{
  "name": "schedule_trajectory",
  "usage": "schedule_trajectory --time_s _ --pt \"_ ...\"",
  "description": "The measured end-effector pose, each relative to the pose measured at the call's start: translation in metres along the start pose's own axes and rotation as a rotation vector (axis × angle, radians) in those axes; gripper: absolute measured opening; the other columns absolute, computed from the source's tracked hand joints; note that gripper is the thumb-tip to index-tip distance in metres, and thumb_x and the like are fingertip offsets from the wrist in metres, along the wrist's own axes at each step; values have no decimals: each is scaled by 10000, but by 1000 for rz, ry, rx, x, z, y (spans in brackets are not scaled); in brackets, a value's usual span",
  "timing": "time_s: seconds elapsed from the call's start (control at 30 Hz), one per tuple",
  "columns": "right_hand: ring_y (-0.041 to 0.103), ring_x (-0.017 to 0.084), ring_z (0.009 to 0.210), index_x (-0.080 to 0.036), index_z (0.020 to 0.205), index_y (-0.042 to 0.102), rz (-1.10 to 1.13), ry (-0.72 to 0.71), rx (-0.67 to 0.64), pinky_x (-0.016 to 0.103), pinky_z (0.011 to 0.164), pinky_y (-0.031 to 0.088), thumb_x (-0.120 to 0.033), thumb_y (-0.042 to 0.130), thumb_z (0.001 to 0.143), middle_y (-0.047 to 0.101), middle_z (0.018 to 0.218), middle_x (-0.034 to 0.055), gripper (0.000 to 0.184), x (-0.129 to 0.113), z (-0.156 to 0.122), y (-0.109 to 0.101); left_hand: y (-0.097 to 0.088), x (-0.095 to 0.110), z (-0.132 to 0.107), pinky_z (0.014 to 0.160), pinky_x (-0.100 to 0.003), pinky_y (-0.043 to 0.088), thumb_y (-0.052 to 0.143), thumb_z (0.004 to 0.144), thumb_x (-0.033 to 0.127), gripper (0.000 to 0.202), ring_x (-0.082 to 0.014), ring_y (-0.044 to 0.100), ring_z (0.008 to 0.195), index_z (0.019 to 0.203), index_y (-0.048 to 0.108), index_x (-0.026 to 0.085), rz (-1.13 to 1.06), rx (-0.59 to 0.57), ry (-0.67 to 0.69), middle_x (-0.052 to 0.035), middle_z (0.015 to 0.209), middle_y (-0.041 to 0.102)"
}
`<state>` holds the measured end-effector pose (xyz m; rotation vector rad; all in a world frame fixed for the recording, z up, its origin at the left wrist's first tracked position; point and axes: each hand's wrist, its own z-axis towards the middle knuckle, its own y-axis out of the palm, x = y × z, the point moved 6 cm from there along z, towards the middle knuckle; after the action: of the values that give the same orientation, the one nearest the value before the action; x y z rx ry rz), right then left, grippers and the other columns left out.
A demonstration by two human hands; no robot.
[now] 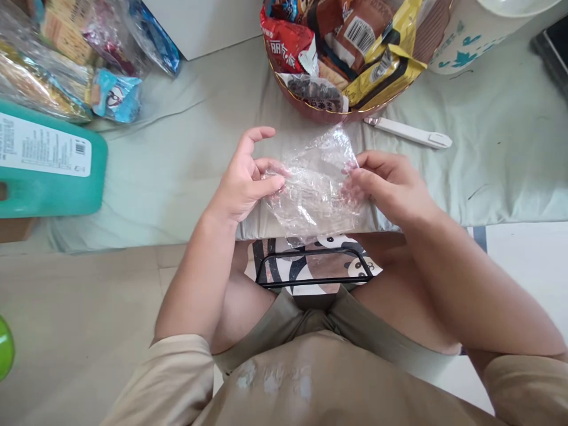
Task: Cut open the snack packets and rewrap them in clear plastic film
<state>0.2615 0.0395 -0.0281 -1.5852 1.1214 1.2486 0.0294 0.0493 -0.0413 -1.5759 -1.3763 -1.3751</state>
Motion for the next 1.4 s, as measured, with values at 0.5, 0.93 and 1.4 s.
schedule_trajectory --time_s 0.5,0.93,1.4 --pt "557 141 560 -245 750 630 -73 -51 10 302 501 457 -439 812 843 581 619 -13 283 -5 -2 3 33 -14 0 901 -545 653 809 626 746 784 -397 747 1183 1200 664 231 -244 -232 -155 -167 1186 777" --pt "451 85 421 -235 981 743 -116 -82 41 229 397 319 -388 752 901 537 512 -62 172 -2 -4 2 23 -2 -1 568 -228 577 693 839 311 197 -136 723 616 956 771 173 79 62 -34 -1 717 760" --pt "566 95 579 -295 1078 708 168 -171 1 255 513 473 -662 878 700 653 810 -30 554 -1 -2 4 18 2 8 533 -230 511 911 713 496 357 -95 614 560 840 708 232 -175 -69 170 44 666 597"
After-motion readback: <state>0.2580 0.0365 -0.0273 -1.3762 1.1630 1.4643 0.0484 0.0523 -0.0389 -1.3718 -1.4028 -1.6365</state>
